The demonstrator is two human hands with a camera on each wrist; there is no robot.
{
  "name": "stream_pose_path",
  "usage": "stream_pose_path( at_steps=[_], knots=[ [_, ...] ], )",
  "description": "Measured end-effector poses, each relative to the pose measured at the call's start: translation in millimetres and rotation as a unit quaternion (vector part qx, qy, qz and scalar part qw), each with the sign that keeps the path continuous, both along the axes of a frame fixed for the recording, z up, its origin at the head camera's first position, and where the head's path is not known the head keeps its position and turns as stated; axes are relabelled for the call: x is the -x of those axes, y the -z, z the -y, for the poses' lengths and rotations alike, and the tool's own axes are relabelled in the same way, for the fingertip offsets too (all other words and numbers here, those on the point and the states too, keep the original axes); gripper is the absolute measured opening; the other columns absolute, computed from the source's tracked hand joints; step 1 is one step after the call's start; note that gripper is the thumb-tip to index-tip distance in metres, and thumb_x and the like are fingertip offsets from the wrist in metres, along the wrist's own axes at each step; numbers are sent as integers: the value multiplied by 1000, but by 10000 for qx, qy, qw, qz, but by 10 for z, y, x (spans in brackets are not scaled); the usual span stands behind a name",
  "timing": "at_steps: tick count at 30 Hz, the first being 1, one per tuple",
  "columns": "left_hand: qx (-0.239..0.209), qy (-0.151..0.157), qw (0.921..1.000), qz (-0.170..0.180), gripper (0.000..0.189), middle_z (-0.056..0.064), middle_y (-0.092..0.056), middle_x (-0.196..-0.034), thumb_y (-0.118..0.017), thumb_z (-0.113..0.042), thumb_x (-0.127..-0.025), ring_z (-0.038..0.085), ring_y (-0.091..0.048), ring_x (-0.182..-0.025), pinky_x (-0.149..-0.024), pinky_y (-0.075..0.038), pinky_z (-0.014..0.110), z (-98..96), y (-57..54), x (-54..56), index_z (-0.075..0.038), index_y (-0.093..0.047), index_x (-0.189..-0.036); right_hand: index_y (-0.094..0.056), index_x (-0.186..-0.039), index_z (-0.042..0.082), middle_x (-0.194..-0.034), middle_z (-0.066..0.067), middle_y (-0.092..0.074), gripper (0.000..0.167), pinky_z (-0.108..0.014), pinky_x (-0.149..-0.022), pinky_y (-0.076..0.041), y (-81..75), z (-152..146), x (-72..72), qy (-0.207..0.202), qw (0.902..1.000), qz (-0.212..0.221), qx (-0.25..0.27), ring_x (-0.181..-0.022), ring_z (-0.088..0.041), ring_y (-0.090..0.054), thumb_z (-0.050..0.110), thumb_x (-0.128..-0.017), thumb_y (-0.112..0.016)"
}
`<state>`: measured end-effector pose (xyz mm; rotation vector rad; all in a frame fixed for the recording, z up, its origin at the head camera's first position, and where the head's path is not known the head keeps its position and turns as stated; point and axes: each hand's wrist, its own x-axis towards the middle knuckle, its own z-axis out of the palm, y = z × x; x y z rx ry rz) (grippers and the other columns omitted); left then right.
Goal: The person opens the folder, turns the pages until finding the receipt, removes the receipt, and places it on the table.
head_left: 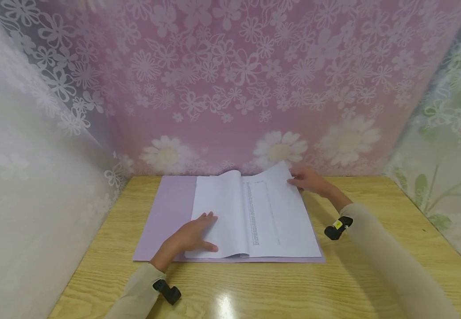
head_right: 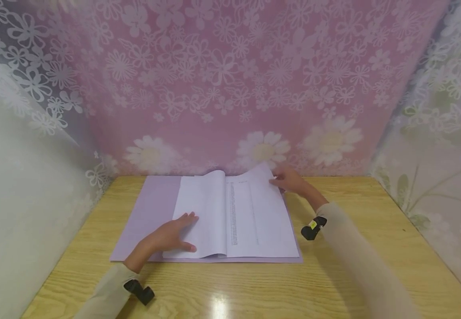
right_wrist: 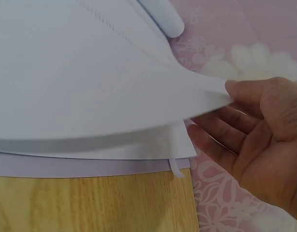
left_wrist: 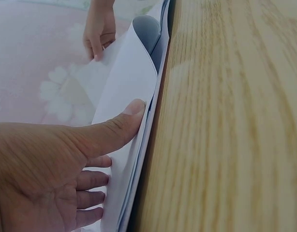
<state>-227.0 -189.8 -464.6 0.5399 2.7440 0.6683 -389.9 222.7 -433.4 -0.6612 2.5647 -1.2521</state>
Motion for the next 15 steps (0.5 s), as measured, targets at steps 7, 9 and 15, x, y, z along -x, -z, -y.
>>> stream_pose_path(
  at_steps=[7,9,15],
  knots=[
    [17,22,10000,23,95,11,-28,-168,-85,-40,-81,33,-22,-157,-124,-29,56,-1,0,-8,-8,-38,-158,-22,-157,-11,-157,-38,-32,68,-38,-92,-60,5,-125,-297,-338,9928,1062,447,-113,-33,-68,29,-109,-48],
    [10,15,10000,28,95,12,-28,-168,-85,-39,-81,34,-22,-157,-124,-29,56,-4,-8,-7,-9,-38,-158,-21,-158,-8,-159,-37,-27,65,-36,-94,-59,15,-142,-382,-443,9903,1195,546,-114,-28,-66,28,-110,-46],
    [46,11,10000,57,96,11,-27,-168,-85,-40,-81,33,-22,-157,-123,-29,56,-4,-10,5,-10,-37,-159,-28,-159,-2,-155,-35,-39,62,-34,-91,-59,64,-105,-586,-871,9891,951,706,-118,-25,-65,18,-106,-54]
  ],
)
